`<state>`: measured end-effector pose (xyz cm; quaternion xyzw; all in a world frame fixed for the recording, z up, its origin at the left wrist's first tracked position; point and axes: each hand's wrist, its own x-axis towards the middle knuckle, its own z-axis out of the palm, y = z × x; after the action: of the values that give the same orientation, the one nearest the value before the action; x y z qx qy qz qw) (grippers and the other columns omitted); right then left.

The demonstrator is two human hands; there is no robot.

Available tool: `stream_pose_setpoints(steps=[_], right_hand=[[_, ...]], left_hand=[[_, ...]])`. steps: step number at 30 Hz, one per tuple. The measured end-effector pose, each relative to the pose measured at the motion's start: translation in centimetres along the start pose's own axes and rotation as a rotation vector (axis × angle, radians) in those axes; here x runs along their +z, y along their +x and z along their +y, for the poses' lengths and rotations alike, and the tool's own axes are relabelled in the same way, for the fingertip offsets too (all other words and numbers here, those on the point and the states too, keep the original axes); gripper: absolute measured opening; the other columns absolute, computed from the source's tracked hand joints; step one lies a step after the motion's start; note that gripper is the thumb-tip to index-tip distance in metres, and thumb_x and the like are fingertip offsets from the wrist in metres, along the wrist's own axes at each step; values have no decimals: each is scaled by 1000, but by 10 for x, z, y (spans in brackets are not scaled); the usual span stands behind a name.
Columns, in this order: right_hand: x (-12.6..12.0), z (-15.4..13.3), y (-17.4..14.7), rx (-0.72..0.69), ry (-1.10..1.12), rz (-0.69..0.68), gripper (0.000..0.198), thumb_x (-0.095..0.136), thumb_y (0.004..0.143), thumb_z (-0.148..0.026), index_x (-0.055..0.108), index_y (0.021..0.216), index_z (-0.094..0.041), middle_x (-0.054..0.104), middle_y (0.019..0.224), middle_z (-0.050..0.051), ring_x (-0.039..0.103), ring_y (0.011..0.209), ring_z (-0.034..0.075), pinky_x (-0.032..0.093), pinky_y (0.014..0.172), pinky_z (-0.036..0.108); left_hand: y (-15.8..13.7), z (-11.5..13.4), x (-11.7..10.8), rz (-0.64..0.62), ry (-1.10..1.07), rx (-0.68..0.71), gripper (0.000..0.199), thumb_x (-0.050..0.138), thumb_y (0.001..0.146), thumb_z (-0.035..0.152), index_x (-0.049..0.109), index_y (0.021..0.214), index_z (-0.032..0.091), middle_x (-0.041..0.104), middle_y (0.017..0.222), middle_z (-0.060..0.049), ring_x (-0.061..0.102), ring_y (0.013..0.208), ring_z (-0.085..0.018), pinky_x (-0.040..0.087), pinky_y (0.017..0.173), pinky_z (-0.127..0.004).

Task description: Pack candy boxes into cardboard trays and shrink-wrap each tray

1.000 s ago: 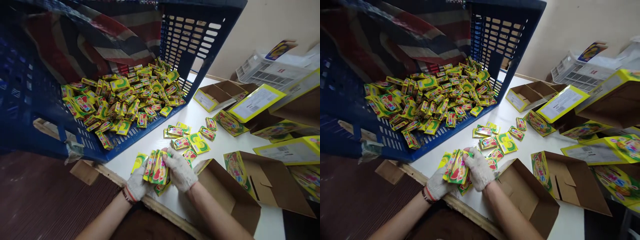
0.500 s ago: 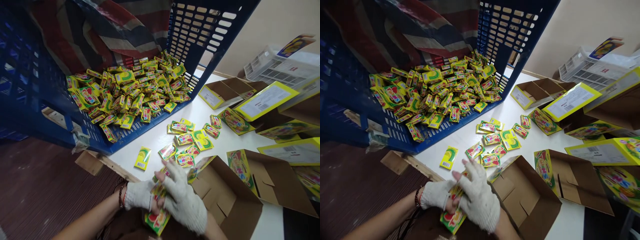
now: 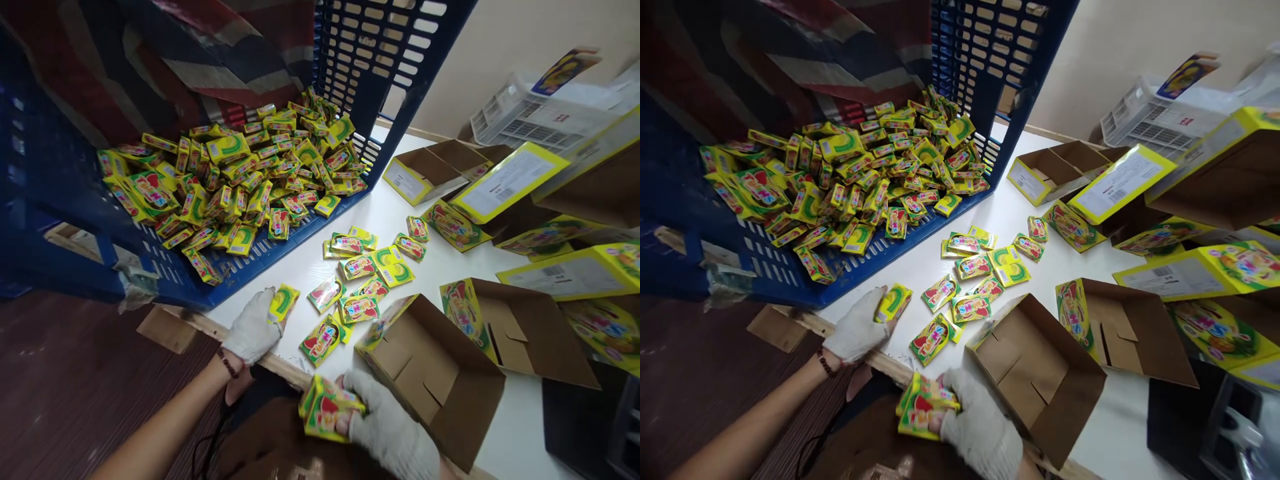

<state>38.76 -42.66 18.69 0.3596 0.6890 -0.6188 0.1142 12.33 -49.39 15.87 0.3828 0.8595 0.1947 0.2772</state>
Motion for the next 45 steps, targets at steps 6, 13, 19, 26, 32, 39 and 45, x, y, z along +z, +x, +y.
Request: stream_pose_setpoints(steps=[6,13,19,26,32,39,45], right_hand=[[32,-13,24,-347,647,218,56,55,85,-60,48,126,-23,61,121,11,60,105,26,50,88,39],[12,10,1,-269,188,341,50,68,77,-39,48,120,-23,63,117,10,63,102,26,53,88,41],[3,16,12,-539,-660,412,66,53,68,-5,49,132,-19,58,126,15,55,116,29,50,97,44],[9,-22,48,-530,-887,496,41,69,70,-25,59,108,-18,50,135,18,42,124,38,35,104,57],[15,-26,60,-442,-872,356,60,68,72,-30,51,127,-15,55,127,16,50,111,33,45,94,49],[36,-30,74,-556,-742,461,69,70,71,-28,46,134,-12,55,119,17,52,107,33,46,92,50],[31,3,82,-726,-616,578,107,74,68,-34,9,152,-19,5,157,24,15,144,42,34,106,59]], left_hand=[[-43,6,13,-513,-808,270,45,46,91,47,58,122,16,65,110,-8,58,106,-24,47,97,-39],[-32,23,52,-15,-124,362,22,54,83,35,64,95,19,58,110,-12,54,105,-27,45,94,-44],[-4,26,51,-179,-44,515,16,51,78,23,61,90,20,61,96,-8,56,91,-23,46,84,-37],[16,27,11,-381,-162,578,44,27,96,44,58,77,20,59,77,-3,54,73,-16,44,73,-28],[55,73,37,7,238,323,41,70,69,42,62,99,15,51,124,-17,47,117,-35,37,97,-46],[56,38,8,-215,-26,341,24,54,75,19,58,99,19,65,96,-4,61,87,-19,47,80,-31],[13,3,20,-226,-744,154,48,43,89,58,56,110,16,64,95,-6,62,83,-19,51,77,-33]])
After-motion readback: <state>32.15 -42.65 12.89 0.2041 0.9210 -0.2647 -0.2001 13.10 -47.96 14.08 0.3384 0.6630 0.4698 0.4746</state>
